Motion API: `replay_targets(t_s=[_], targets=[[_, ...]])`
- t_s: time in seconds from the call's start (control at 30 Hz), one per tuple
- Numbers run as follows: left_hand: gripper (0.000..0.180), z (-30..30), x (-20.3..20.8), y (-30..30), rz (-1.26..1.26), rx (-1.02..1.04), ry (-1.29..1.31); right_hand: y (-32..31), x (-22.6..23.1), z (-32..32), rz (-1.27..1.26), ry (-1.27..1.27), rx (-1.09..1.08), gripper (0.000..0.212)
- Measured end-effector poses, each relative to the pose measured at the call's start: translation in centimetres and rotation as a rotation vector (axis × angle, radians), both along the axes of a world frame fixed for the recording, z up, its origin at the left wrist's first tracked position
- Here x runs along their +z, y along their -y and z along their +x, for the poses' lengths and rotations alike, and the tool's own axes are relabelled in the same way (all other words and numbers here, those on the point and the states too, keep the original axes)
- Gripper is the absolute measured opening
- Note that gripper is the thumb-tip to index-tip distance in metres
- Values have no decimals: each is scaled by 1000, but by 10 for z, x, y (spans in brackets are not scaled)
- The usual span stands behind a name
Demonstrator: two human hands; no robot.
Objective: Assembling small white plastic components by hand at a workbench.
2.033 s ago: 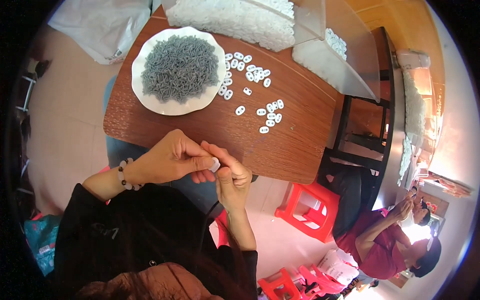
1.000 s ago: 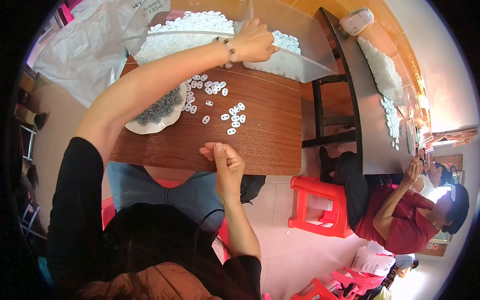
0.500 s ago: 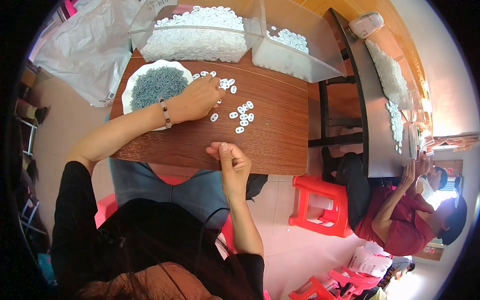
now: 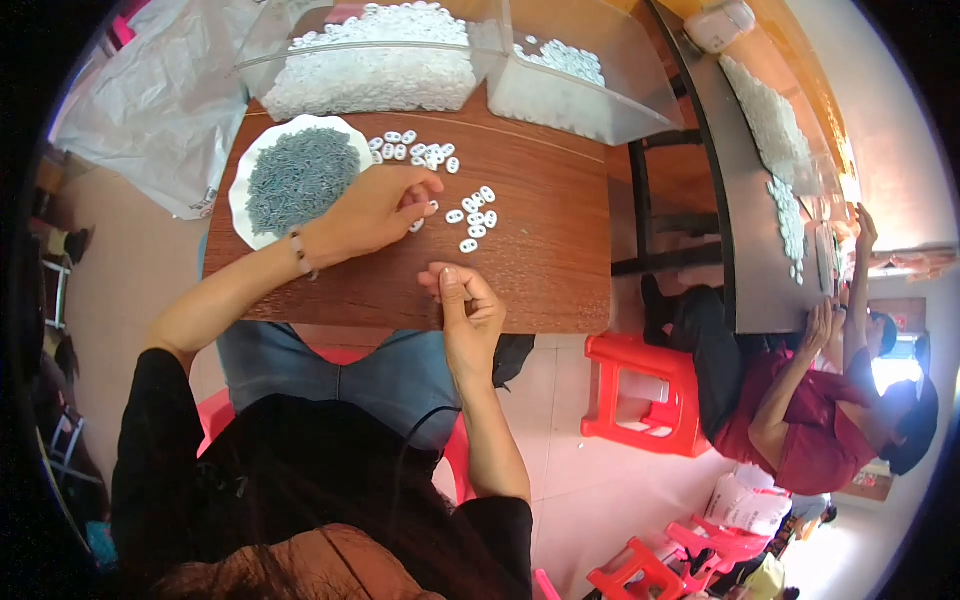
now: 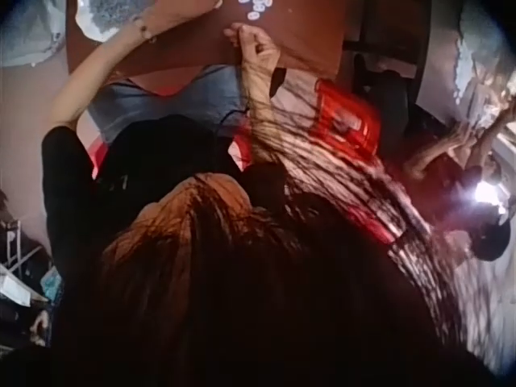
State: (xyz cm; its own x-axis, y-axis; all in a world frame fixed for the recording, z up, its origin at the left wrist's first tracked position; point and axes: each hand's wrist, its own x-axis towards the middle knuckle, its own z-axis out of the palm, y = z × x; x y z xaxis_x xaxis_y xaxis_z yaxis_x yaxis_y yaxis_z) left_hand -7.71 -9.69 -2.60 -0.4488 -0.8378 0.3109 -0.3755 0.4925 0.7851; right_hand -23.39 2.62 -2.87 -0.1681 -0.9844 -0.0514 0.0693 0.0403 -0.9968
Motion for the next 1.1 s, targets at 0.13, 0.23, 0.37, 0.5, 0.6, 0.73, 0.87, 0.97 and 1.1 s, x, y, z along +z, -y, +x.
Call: replay_targets(t_s=[0.13, 0.23, 0.37, 0.5, 0.6, 0.73, 0.87, 0.97, 1.1], targets=[[21, 9, 26, -39, 214, -12, -100, 2, 8, 1, -42, -191, -2, 26], [21, 20, 32, -63, 450, 67, -158, 5, 5, 12, -137, -328, 13, 14], [21, 22, 14, -77, 591, 63, -227, -1, 1, 12, -163, -137, 8, 13], [19, 19, 3, -77, 628, 60, -304, -2, -5, 8, -207, -116, 14, 16], [19, 17, 9, -83, 595, 95, -289, -2, -3, 7, -259, -189, 0, 15], [20, 15, 10, -89, 486, 119, -247, -1, -4, 10, -262, -159, -52, 14], [21, 20, 11, -87, 494, 81, -193, -1, -2, 5, -285, -180, -2, 15], [22, 34, 13, -82, 251, 215, -68, 1, -7, 3, -241, -129, -36, 16], [30, 122, -5, -41, 62, 372, 172, 6, -8, 12, -274, -91, -44, 16]])
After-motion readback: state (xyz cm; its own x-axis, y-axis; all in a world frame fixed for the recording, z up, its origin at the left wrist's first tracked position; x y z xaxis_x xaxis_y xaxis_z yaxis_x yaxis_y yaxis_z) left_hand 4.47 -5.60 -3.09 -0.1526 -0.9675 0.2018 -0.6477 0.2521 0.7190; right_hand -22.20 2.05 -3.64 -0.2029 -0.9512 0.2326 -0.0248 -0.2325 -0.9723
